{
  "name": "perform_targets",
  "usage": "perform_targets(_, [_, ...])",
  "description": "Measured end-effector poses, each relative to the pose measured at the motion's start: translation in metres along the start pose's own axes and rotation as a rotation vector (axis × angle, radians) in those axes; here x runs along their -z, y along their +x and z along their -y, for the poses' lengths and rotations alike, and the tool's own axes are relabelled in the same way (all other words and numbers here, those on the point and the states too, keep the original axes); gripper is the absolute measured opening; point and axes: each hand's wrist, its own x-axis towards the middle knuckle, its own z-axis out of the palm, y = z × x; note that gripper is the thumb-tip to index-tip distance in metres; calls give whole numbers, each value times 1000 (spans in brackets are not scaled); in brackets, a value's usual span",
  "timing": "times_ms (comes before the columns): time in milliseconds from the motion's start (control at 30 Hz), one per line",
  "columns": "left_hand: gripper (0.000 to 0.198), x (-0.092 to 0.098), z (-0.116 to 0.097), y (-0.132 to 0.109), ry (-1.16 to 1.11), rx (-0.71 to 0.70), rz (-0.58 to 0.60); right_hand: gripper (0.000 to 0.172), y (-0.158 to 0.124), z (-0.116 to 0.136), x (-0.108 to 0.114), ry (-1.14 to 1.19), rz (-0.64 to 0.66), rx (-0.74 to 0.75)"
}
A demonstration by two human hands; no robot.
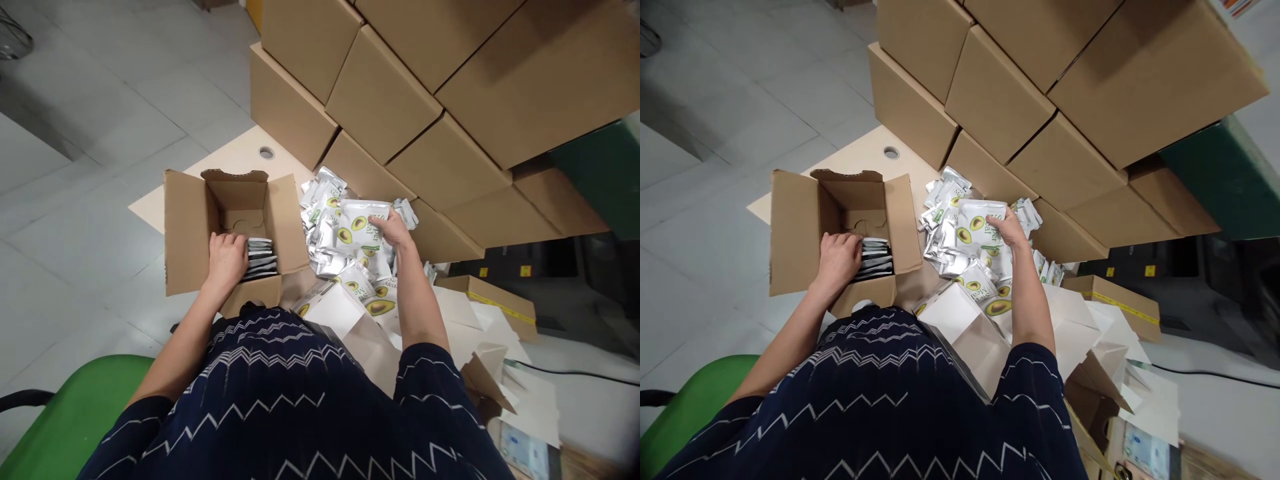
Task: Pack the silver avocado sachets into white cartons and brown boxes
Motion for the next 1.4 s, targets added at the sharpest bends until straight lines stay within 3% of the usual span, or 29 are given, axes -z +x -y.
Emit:
perform_targets(167, [41,-1,0,0,1,4,-5,40,4,-25,-9,244,-219,-131])
perform_targets(333, [40,-1,0,0,-2,4,1,44,5,-43,-6,88,-399,-275])
perform_targets(433, [40,-2,1,0,-14,8,-2,48,4,-45,3,-120,-354,-297])
perform_targets(567, [41,-3,1,0,-2,6,-10,34,3,-41,11,-389,-220,-280])
perform_targets(733, [41,-2,0,0,5,9,-4,32,-4,-25,11,-509,-31,-281])
perform_targets(933, [40,0,-2,0,-15,16,4,31,-10,9,5,-534,238,-172])
perform_targets(1033, [40,0,-2,0,-22,20,1,30,-15,41,1,-572,245,2])
perform_targets(1167, [40,1,-2,0,-9,17,8,30,-37,102,-11,-508,189,268])
perform_targets(1267, [40,1,-2,0,-3,16,12,27,-56,145,-36,-341,169,463])
perform_targets(1400, [40,1,-2,0,-23,19,0,24,-70,172,-100,-222,261,635])
